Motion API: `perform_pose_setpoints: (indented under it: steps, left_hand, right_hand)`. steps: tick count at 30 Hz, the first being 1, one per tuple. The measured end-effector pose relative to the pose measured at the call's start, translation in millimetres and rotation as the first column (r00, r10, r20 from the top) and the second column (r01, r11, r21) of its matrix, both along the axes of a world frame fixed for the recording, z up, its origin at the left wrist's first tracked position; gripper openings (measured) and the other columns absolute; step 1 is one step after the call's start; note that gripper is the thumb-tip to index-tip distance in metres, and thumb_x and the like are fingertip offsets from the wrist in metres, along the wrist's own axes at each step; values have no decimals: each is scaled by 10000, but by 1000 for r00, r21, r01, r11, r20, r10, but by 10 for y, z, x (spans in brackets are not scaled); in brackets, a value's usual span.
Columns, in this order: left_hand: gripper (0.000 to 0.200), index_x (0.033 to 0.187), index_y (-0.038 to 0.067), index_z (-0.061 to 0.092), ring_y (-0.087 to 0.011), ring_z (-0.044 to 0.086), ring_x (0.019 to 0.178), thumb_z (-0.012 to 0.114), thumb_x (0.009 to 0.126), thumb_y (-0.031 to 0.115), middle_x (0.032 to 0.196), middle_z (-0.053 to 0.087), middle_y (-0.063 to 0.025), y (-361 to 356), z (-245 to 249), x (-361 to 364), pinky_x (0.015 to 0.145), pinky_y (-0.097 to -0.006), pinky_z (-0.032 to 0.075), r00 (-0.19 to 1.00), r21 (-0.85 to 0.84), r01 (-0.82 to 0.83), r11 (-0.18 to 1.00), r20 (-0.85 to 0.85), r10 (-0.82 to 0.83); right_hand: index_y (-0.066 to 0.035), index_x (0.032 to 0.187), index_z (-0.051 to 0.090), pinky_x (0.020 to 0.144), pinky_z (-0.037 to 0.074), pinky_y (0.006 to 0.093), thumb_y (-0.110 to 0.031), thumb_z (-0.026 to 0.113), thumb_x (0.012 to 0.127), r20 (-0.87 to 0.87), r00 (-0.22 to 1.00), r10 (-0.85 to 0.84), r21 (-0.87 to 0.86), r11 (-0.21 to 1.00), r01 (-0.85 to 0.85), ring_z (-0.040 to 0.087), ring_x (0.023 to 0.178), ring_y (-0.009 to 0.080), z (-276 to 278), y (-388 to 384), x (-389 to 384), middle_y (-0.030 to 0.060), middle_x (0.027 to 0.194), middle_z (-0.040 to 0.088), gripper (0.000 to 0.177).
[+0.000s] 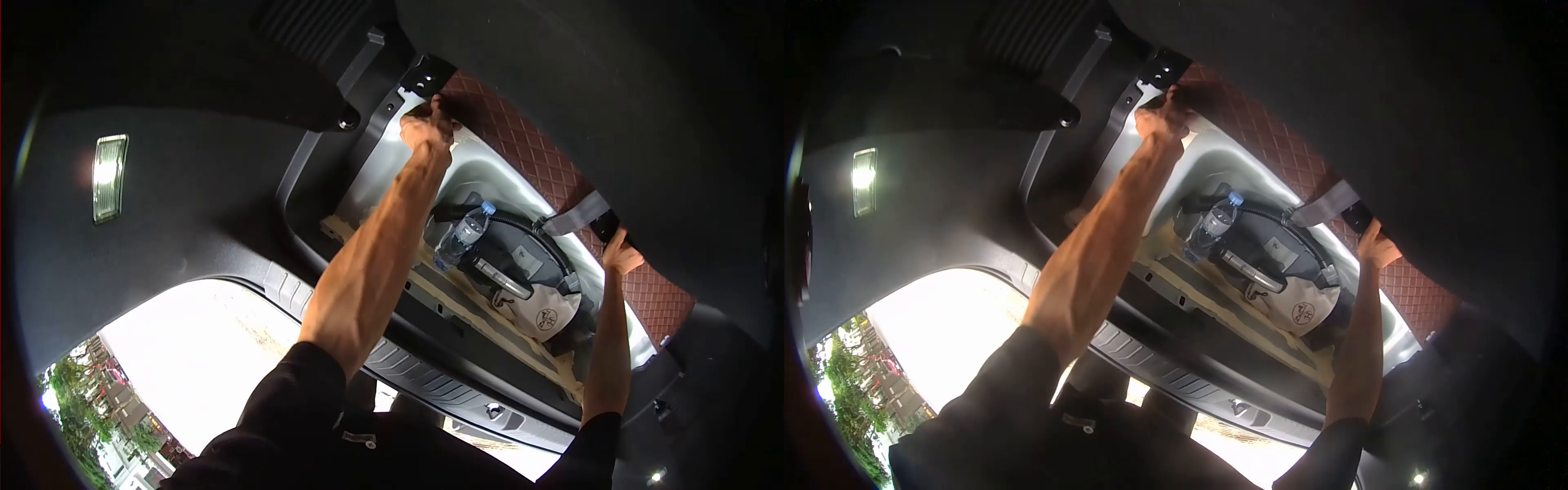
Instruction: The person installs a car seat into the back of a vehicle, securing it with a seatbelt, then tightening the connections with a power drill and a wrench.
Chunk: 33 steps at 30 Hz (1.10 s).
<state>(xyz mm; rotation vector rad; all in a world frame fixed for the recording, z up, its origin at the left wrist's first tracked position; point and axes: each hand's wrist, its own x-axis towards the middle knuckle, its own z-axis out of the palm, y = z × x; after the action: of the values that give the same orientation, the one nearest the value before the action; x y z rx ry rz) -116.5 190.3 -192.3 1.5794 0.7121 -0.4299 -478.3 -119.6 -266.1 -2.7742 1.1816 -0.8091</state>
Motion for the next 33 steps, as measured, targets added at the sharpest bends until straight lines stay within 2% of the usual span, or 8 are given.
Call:
perform_pose_setpoints:
  steps: [2,12,19,23,27,30,31,33]
  left_hand:
    - [373,878,-41,672,-186,665,511,667,1009,308,632,675,-122,-12,19,-66,475,-322,484,999,-21,8,1000,37,-7]
    - [361,815,-67,639,-194,681,544,655,1018,231,685,677,-120,-7,56,-141,481,-330,525,982,67,33,997,185,-45]
    - [261,1014,-47,700,-206,728,603,667,1021,212,864,741,-116,-19,299,-56,396,-258,417,982,-363,-189,912,-44,186]
    - [248,1085,-39,670,-230,730,604,663,1022,201,862,735,-119,311,-131,-68,404,-276,453,994,-503,28,864,107,30]
    - [250,1090,15,725,-197,743,739,713,963,230,938,764,-86,618,77,-16,560,-309,539,816,2,564,826,152,-558]
    - [223,1016,6,734,-150,725,745,723,973,224,896,749,-66,1234,527,-128,593,-294,538,542,322,732,600,258,-800]
    - [266,1049,-4,729,-128,709,738,738,957,245,882,738,-60,1377,885,-301,612,-279,530,540,318,686,654,379,-751]
    - [409,1181,-59,625,-163,709,914,819,889,151,941,720,-123,1412,1710,-430,738,-282,573,607,422,715,557,22,-795]
  right_hand:
    - [42,1189,714,975,503,524,-406,642,978,-78,996,40,-222,973,-57,676,1122,447,65,19,18,246,1235,707,500]
    - [38,1305,648,1019,465,538,-340,464,1061,-282,946,157,-175,961,-212,625,1186,469,-140,-49,-290,265,1343,645,487]
    - [13,1318,651,1031,460,535,-370,407,1076,-300,938,174,-158,961,-229,619,1216,451,-138,-61,-251,235,1362,646,514]
    - [25,1351,608,1071,421,557,-368,508,1031,-301,949,93,-63,991,-117,563,1272,481,-59,-17,-176,268,1398,599,517]
    - [50,1389,551,1113,374,589,-363,636,973,-324,943,-80,-98,994,50,496,1321,534,170,128,-161,323,1432,539,593]
    - [36,1400,547,1067,432,539,-408,661,969,106,985,-134,628,778,39,568,1236,524,376,346,13,329,1395,562,629]
    - [31,1412,534,1053,448,520,-413,662,971,85,990,-109,554,831,44,586,1218,513,614,597,141,322,1389,569,639]
    - [65,1405,510,1046,458,501,-324,680,960,55,993,-106,490,869,66,595,1220,478,1028,1152,290,325,1374,568,615]
